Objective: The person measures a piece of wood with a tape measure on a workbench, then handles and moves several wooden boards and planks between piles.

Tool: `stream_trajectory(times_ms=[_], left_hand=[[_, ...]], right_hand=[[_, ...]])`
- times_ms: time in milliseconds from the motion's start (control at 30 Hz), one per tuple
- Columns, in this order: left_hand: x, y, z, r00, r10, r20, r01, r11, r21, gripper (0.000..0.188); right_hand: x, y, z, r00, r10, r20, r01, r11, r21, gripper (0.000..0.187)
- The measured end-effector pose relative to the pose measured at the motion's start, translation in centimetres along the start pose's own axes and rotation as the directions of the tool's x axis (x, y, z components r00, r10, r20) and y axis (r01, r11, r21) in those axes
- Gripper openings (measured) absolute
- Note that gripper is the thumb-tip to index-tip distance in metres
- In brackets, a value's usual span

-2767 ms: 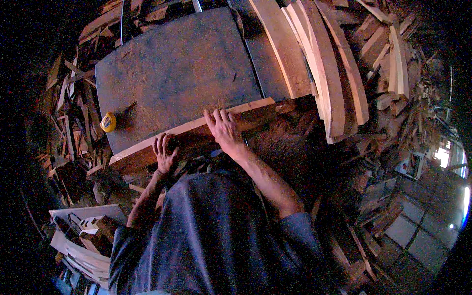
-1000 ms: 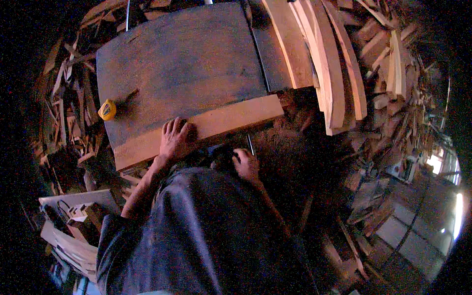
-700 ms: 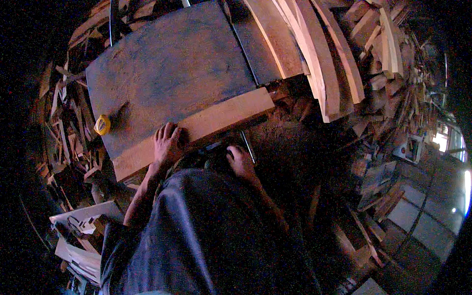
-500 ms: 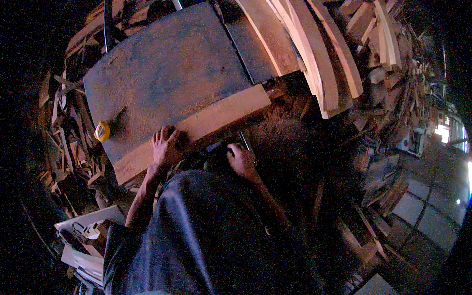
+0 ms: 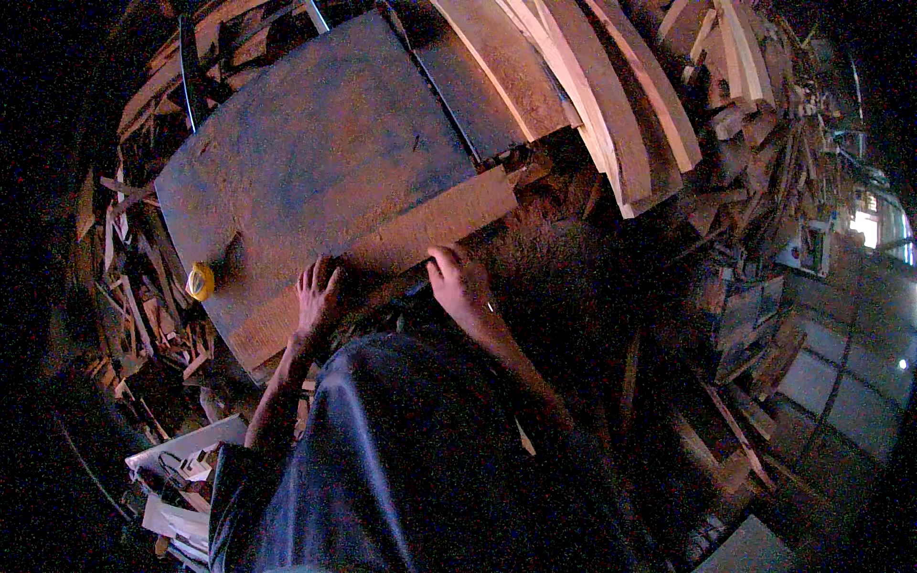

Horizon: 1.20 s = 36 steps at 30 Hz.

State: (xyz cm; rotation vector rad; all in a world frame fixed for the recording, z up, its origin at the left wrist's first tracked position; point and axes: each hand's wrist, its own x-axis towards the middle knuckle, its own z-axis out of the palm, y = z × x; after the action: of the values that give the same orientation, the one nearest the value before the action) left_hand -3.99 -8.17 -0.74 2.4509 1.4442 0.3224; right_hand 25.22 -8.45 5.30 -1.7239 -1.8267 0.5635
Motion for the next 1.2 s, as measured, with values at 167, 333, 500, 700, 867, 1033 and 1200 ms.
stream_trajectory(times_ms=[167,333,500,700,867,1033,1200], left_hand=[[-0.9,1.1,1.9,0.998,-0.068,-0.001,0.068,0.990,0.125,0.063],[-0.5,2.5,2.0,0.993,-0.116,-0.014,0.117,0.976,0.182,0.057],[0.5,1.3,1.1,0.998,-0.066,-0.012,0.067,0.971,0.231,0.044],[5.3,-2.3,-1.3,0.993,-0.085,-0.083,0.101,0.973,0.208,0.048],[9.4,-5.2,-3.2,0.987,-0.154,-0.047,0.159,0.974,0.159,0.059],[10.8,-7.1,-3.2,0.994,-0.066,-0.088,0.086,0.968,0.238,0.059],[11.5,-7.7,-3.5,0.991,-0.054,-0.121,0.081,0.971,0.225,0.054]], right_hand=[[3.3,-1.6,0.5,0.936,-0.203,0.288,0.270,0.939,-0.214,0.062],[2.9,0.5,3.2,0.864,-0.269,0.425,0.430,0.833,-0.347,0.054],[4.4,1.2,4.1,0.858,-0.329,0.396,0.468,0.816,-0.338,0.052],[10.4,-0.4,6.0,0.860,-0.329,0.389,0.457,0.837,-0.302,0.054],[15.5,-1.5,6.8,0.837,-0.350,0.422,0.496,0.811,-0.310,0.055],[17.3,-1.9,7.4,0.833,-0.362,0.418,0.502,0.812,-0.298,0.057],[18.2,-1.2,8.6,0.827,-0.353,0.437,0.495,0.825,-0.273,0.062]])
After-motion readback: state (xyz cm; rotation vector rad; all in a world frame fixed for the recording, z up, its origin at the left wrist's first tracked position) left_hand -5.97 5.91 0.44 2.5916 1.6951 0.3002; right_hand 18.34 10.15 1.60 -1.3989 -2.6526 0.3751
